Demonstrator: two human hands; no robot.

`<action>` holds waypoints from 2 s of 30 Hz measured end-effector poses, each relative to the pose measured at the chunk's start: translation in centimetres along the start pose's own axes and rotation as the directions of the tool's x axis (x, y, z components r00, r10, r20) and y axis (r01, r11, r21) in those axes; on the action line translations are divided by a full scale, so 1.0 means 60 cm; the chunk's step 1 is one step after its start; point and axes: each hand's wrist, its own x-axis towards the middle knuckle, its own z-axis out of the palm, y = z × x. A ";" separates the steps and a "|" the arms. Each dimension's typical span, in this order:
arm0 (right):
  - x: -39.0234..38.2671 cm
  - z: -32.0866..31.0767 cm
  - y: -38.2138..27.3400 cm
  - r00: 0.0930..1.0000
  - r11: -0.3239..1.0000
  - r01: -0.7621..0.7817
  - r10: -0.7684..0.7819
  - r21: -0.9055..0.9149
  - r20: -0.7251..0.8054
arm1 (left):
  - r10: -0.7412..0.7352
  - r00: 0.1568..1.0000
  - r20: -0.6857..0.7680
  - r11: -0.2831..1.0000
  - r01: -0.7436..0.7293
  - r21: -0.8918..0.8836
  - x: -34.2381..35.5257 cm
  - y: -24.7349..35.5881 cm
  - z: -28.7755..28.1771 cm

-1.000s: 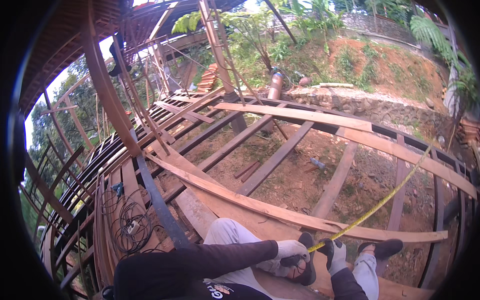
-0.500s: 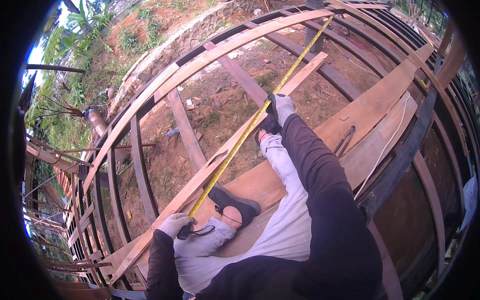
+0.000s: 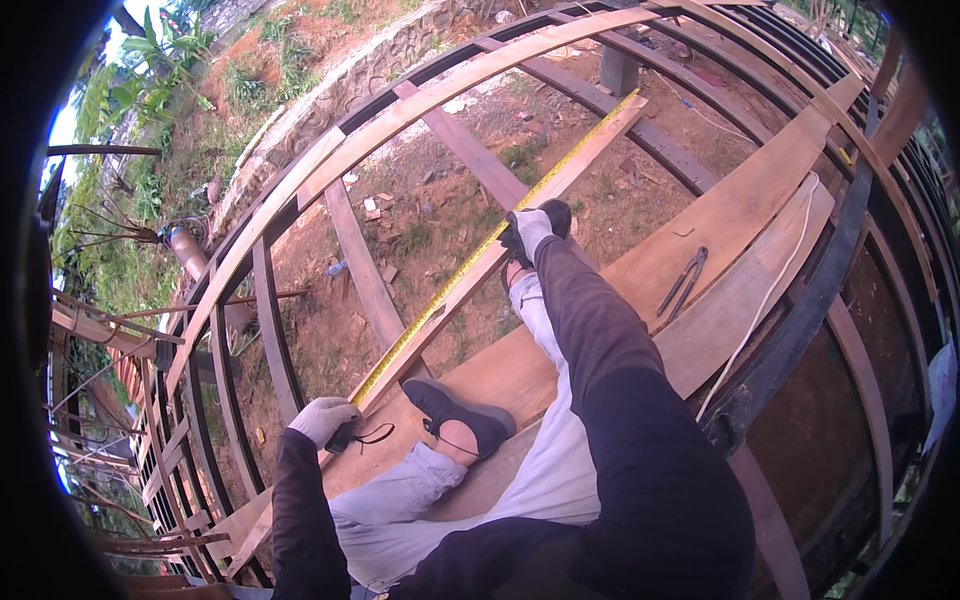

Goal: The person measures a wooden plank using a tape measure, marks it, and then saws through the plank while sitting on a wooden frame.

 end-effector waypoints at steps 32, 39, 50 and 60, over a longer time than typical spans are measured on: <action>0.145 -0.051 0.144 0.966 0.999 -0.024 0.029 -0.025 0.258 | -0.164 0.985 -0.053 0.969 0.151 -0.196 0.045 -0.004 -0.020; -0.217 0.114 -0.043 0.828 0.109 0.418 -0.455 -0.902 0.328 | -0.276 0.952 -0.133 0.881 0.195 -0.430 0.050 -0.106 -0.018; -0.779 -0.269 0.107 0.647 0.122 -0.097 -0.747 -0.988 -0.156 | -0.179 0.906 -0.383 0.944 0.048 -0.326 0.041 -0.286 -0.055; -0.817 -0.404 0.170 0.764 -0.134 -0.534 -0.499 -0.835 -0.409 | -0.248 0.874 -0.418 0.963 0.270 -0.008 0.010 -0.226 -0.044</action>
